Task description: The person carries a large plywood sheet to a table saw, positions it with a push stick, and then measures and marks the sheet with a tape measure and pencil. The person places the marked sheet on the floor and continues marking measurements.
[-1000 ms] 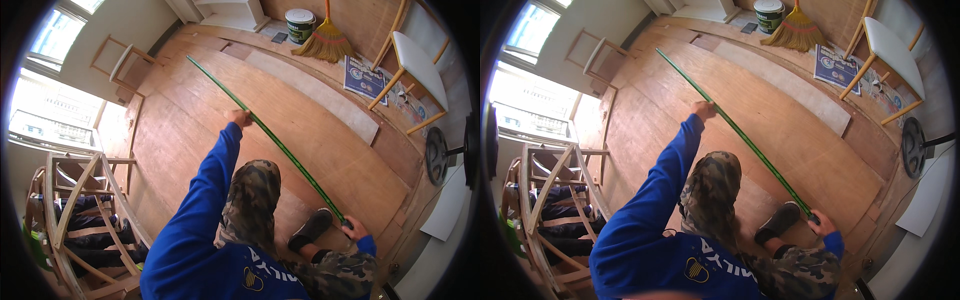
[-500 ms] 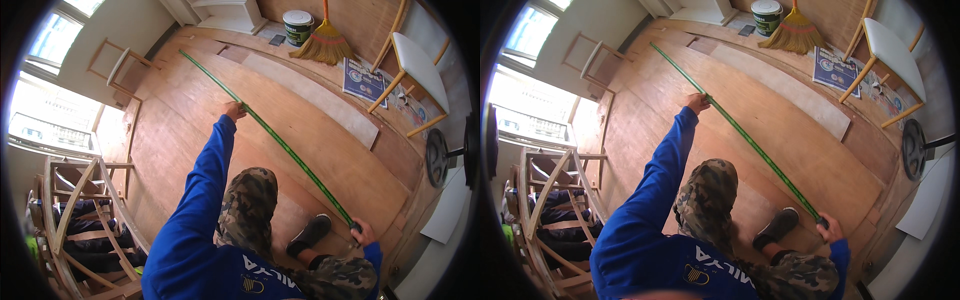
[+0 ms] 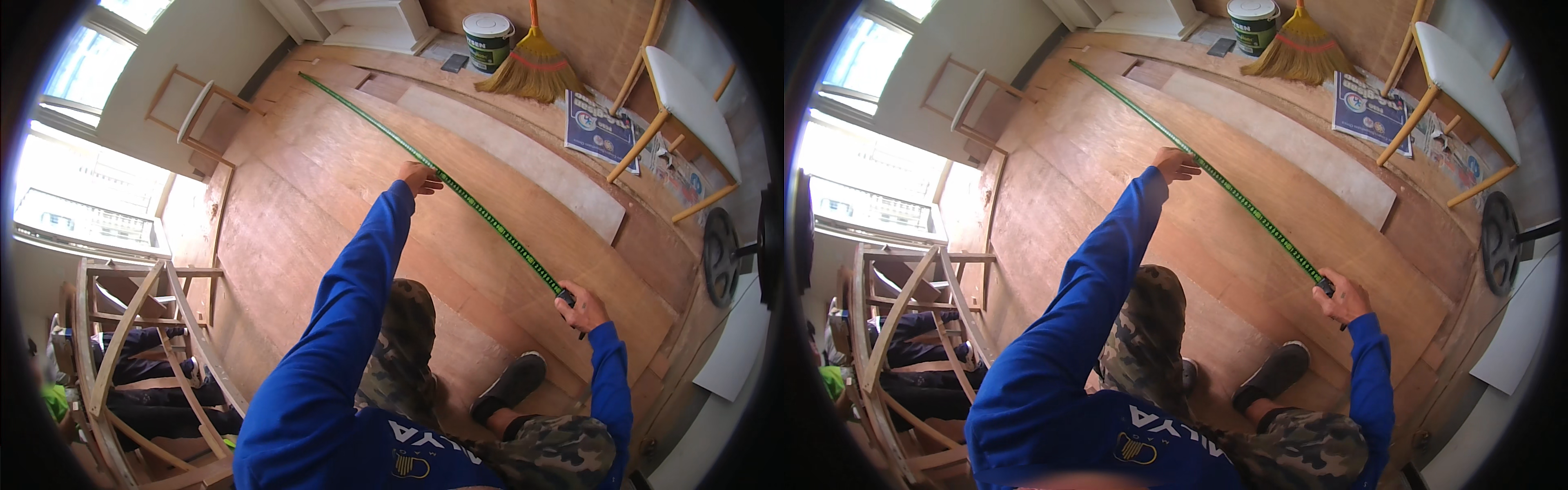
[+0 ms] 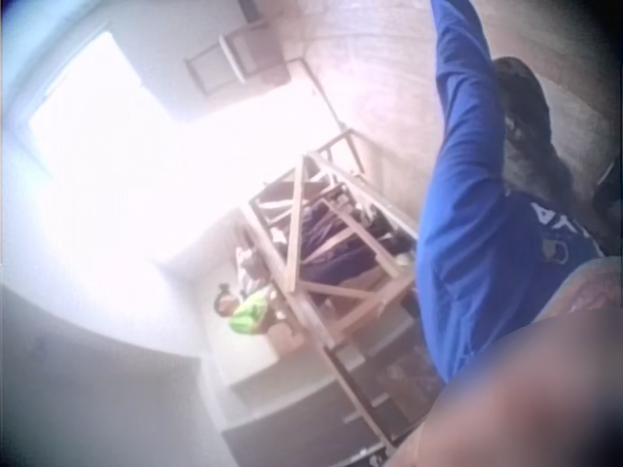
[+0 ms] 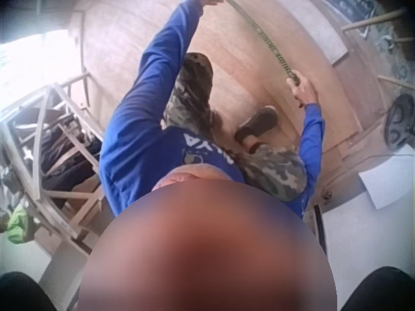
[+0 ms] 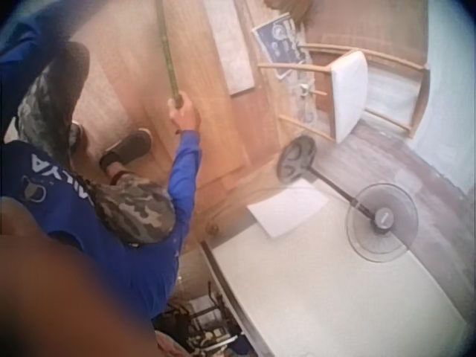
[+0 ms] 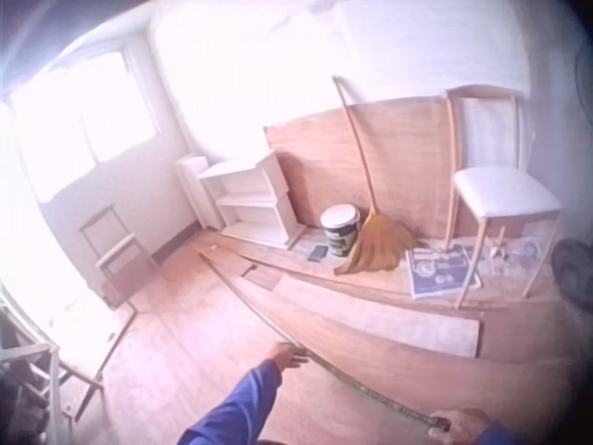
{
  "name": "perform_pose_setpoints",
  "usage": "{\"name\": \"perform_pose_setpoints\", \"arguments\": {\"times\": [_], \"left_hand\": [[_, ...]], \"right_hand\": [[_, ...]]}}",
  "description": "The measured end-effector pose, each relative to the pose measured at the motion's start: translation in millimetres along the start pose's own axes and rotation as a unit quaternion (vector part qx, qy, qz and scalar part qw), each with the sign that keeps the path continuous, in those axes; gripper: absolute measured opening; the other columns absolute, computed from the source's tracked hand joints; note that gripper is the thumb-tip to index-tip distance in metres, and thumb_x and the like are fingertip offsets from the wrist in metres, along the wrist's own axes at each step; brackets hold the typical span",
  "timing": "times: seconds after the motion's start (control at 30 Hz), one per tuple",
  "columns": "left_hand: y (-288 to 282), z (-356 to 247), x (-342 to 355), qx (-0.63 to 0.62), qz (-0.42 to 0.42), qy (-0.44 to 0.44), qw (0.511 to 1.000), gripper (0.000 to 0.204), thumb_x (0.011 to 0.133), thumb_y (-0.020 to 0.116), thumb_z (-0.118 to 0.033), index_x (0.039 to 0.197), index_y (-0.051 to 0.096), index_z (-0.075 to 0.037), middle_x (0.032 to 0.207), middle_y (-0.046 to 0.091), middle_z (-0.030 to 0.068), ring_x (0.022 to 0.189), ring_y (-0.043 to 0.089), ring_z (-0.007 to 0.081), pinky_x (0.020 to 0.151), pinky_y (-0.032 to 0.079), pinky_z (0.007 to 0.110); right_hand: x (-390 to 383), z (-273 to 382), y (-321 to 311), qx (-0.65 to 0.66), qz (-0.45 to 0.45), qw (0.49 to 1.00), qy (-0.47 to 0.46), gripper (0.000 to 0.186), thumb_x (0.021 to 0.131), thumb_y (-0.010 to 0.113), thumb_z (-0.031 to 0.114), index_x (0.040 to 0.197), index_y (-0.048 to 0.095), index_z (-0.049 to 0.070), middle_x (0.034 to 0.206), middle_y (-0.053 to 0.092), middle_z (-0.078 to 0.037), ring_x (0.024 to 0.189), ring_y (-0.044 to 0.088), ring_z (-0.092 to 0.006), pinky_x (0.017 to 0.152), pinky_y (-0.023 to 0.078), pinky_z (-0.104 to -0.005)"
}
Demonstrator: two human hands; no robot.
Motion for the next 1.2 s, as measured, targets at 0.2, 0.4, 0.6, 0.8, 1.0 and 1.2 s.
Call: {"name": "perform_pose_setpoints", "arguments": {"times": [0.2,0.4,0.6,0.8,1.0,1.2], "left_hand": [[11.7,16.3,0.0,-0.011,-0.016,-0.007,1.000,0.019,0.097,0.060,-0.013,0.105,0.065,0.003,0.103,0.072,0.0180,0.088,0.075,0.0299,0.069,0.060,0.038],[13.4,21.3,-4.8,-0.023,-0.018,-0.005,1.000,0.014,0.097,0.059,-0.010,0.103,0.063,0.002,0.095,0.073,0.0159,0.079,0.075,0.0315,0.064,0.059,0.040],[8.9,22.7,2.2,-0.056,-0.033,0.014,0.998,0.016,0.097,0.059,-0.009,0.105,0.061,0.004,0.095,0.073,0.0189,0.079,0.075,0.0304,0.065,0.060,0.040],[14.9,29.7,9.2,-0.011,-0.021,-0.008,1.000,0.019,0.096,0.059,-0.010,0.107,0.061,0.004,0.102,0.073,0.0186,0.086,0.075,0.0318,0.068,0.060,0.039],[13.2,54.0,29.3,0.130,0.013,-0.078,0.988,0.029,0.097,0.058,-0.030,0.114,0.057,-0.007,0.098,0.073,0.0162,0.073,0.071,0.0281,0.057,0.054,0.036],[61.1,-6.3,14.3,0.401,0.002,0.179,0.898,0.029,0.092,0.067,-0.029,0.095,0.071,-0.001,0.078,0.073,0.0130,0.059,0.069,0.0181,0.053,0.052,0.033]], "right_hand": [[7.0,-13.1,6.1,-0.019,-0.017,1.000,0.002,0.051,0.081,0.067,0.040,0.125,0.065,0.014,0.097,0.071,-0.017,0.093,0.068,-0.0379,0.084,0.052,-0.0449],[9.2,-14.2,4.5,-0.021,-0.031,0.999,-0.005,0.051,0.080,0.067,0.040,0.125,0.064,0.015,0.096,0.072,-0.017,0.094,0.068,-0.0382,0.083,0.052,-0.0453],[16.1,-22.1,2.0,-0.036,-0.043,0.998,-0.006,0.050,0.080,0.068,0.038,0.124,0.064,0.014,0.097,0.072,-0.016,0.093,0.068,-0.0379,0.083,0.053,-0.0454],[14.1,-27.3,2.3,-0.013,-0.050,0.999,-0.015,0.050,0.080,0.069,0.037,0.124,0.064,0.016,0.098,0.072,-0.016,0.093,0.068,-0.0377,0.083,0.053,-0.0461],[16.8,-47.8,-17.8,-0.055,-0.134,0.989,-0.031,0.046,0.083,0.068,0.038,0.124,0.063,0.018,0.101,0.071,-0.016,0.095,0.067,-0.0403,0.082,0.053,-0.0492],[-5.1,-158.8,-64.2,-0.143,-0.175,0.974,0.018,0.055,0.075,0.070,0.036,0.129,0.060,0.026,0.111,0.065,-0.015,0.110,0.061,-0.0376,0.090,0.049,-0.0526]]}}
Point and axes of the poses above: each hand's wrist, its own x-axis towards the middle knuckle, its own y-axis out of the palm, z = x × y, the point moved 10 cm from there along x, towards the middle knuckle
